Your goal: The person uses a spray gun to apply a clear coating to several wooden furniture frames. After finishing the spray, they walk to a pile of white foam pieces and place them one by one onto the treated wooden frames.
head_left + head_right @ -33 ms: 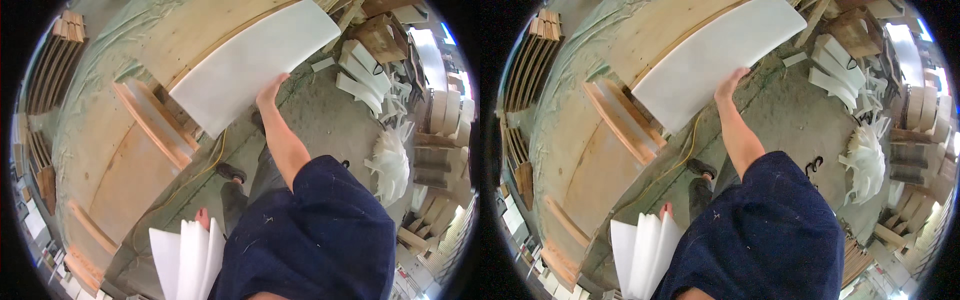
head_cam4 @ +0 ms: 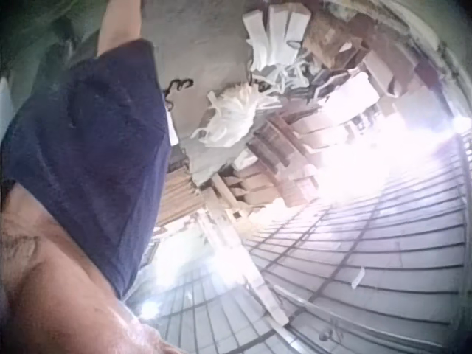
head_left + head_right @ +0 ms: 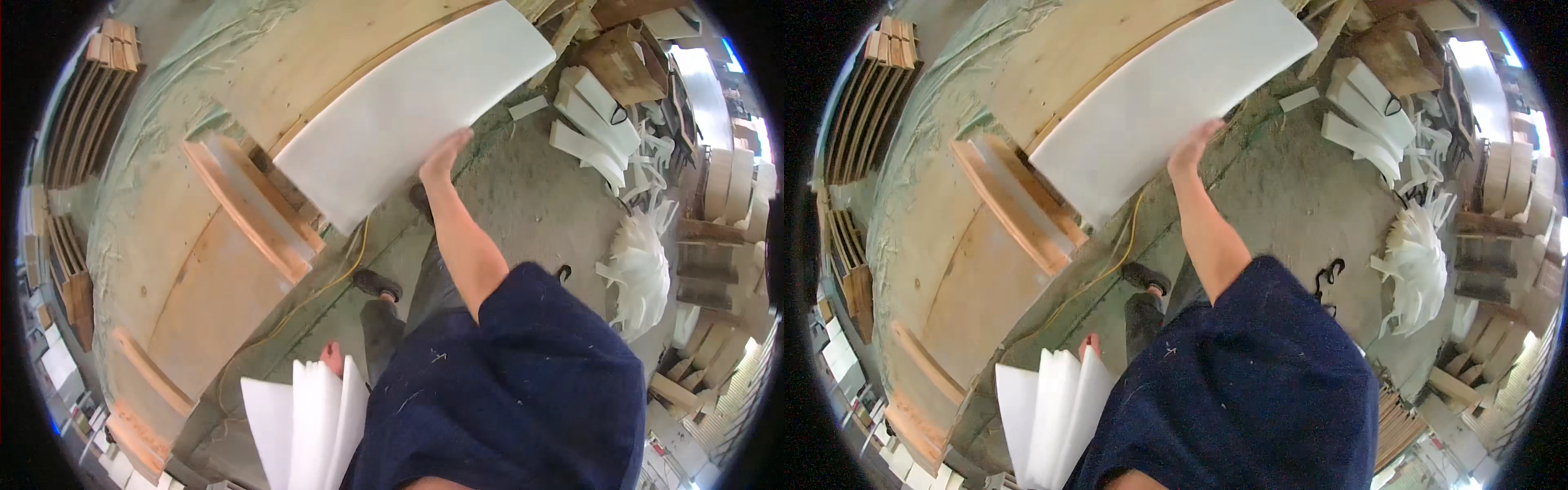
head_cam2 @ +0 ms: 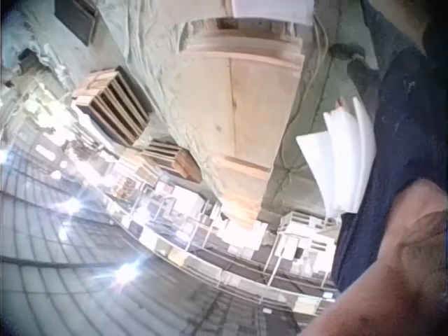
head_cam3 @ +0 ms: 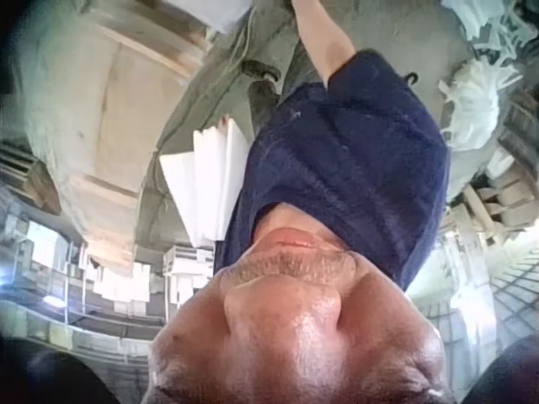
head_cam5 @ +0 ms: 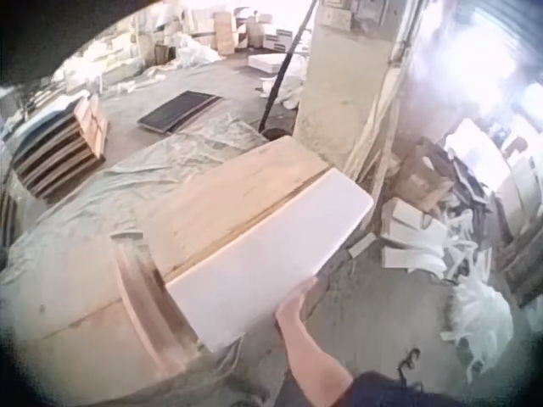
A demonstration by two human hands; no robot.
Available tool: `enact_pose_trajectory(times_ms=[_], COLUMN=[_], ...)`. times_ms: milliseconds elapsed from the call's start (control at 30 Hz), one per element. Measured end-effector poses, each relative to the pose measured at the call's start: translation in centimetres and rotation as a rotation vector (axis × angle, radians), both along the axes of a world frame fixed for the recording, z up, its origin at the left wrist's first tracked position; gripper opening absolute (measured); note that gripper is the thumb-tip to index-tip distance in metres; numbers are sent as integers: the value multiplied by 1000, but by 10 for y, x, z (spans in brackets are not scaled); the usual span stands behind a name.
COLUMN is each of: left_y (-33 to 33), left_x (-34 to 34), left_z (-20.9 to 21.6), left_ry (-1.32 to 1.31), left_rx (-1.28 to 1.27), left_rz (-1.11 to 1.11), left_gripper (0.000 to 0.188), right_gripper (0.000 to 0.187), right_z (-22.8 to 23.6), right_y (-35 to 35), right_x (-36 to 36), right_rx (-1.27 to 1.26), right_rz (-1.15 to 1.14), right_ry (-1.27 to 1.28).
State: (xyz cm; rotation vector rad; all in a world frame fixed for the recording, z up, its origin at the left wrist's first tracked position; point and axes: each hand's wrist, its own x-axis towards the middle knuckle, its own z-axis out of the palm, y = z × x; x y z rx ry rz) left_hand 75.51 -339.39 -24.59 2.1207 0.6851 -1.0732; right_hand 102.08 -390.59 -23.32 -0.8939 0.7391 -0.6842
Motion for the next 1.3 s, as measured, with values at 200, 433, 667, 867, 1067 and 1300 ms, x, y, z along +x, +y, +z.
enact_pose_trajectory(times_ms=[200, 433, 667, 867, 1067, 1300], left_y=[-57, -198, -182, -233, -225, -132], left_x=[-9, 32, 23, 12, -47, -145], left_z=[-22, 16, 4, 35, 74, 93], left_ry=[28, 64, 146, -250, -251, -435], left_rx=[-93, -258, -73, -174, -183, -259], left_rz=[7, 234, -4, 351, 569, 759], left_gripper=[56, 62, 60, 50, 48, 50], right_gripper=[98, 101, 92, 85, 55, 64], right_z=[51, 50, 30, 46, 287, 434], right_y=[-125, -267, -414, -244, 136, 347], right_x=[18, 20, 91, 85, 1, -245], right_rx=[153, 93, -343, -1232, -236, -374], right_rz=[-31, -224, -235, 482, 1984, 3555], right_ry=[-88, 218, 717, 1179, -351, -1483])
